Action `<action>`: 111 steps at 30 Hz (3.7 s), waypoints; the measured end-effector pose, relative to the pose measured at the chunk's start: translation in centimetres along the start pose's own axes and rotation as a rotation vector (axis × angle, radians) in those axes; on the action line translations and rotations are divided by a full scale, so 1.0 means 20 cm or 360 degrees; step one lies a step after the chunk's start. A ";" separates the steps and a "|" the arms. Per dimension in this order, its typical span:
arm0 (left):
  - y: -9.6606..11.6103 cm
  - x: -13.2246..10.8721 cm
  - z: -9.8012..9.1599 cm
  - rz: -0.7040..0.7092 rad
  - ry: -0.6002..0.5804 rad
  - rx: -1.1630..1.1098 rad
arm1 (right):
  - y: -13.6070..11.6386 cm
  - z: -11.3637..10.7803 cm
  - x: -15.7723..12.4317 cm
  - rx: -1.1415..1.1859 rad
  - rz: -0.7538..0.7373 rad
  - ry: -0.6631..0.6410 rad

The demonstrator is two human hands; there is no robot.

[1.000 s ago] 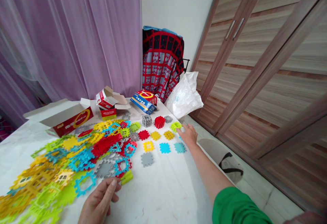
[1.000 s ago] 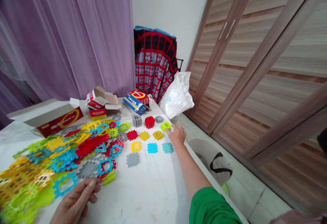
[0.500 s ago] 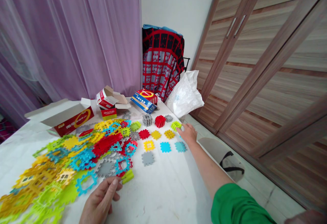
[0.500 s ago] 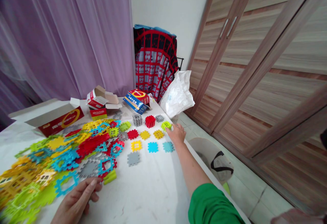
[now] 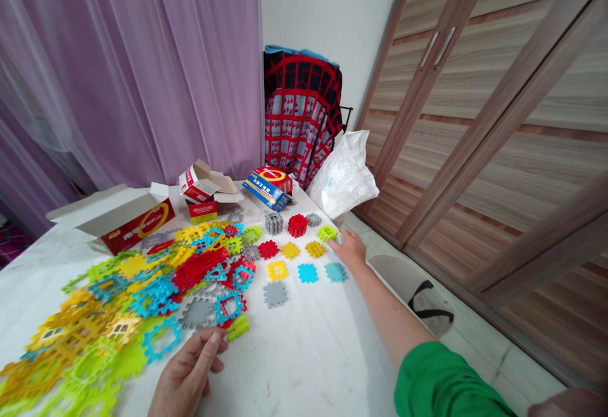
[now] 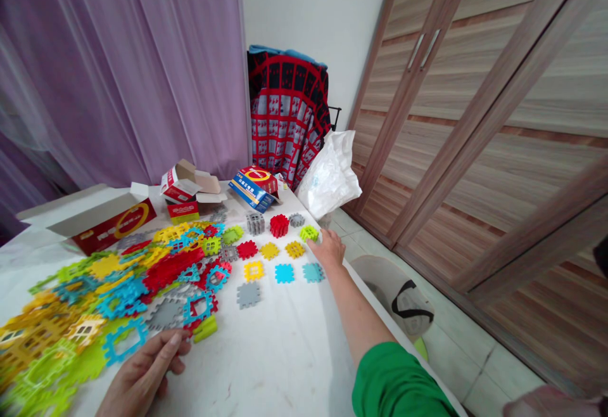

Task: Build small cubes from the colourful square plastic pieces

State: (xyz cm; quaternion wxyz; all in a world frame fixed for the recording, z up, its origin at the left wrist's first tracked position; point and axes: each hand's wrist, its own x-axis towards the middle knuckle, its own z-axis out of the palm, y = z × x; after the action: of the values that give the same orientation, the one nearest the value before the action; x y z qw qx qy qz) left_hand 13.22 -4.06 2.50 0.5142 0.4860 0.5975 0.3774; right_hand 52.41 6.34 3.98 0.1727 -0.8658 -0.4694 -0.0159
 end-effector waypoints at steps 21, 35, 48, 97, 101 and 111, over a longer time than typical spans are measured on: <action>0.00 0.00 0.03 0.0146 0.0028 -0.0112 | -0.20 0.26 -0.59 0.0760 -0.0873 0.0785; 0.04 -0.01 -0.29 0.0667 0.0509 0.0891 | -0.33 0.28 -0.82 0.0598 -0.1001 0.0401; 0.03 0.01 -0.27 0.0490 0.0482 0.0588 | -0.35 0.26 -0.84 0.0735 -0.1037 0.0541; 0.09 -0.06 0.01 -0.0077 0.0067 -0.0367 | -0.57 -0.01 -1.12 0.1108 -0.1275 -0.0098; 0.09 -0.06 0.01 -0.0083 0.0079 -0.0377 | -0.57 -0.01 -1.13 0.1041 -0.1294 0.0033; 0.08 -0.05 0.02 -0.0080 0.0089 -0.0463 | -0.57 -0.02 -1.14 0.0932 -0.1325 0.0245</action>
State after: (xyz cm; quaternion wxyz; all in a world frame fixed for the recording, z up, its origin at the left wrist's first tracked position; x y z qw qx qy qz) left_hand 13.87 -4.70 4.24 0.5714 0.3806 0.5626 0.4605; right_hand 30.29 -6.48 3.25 0.4210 -0.5170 -0.7451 -0.0149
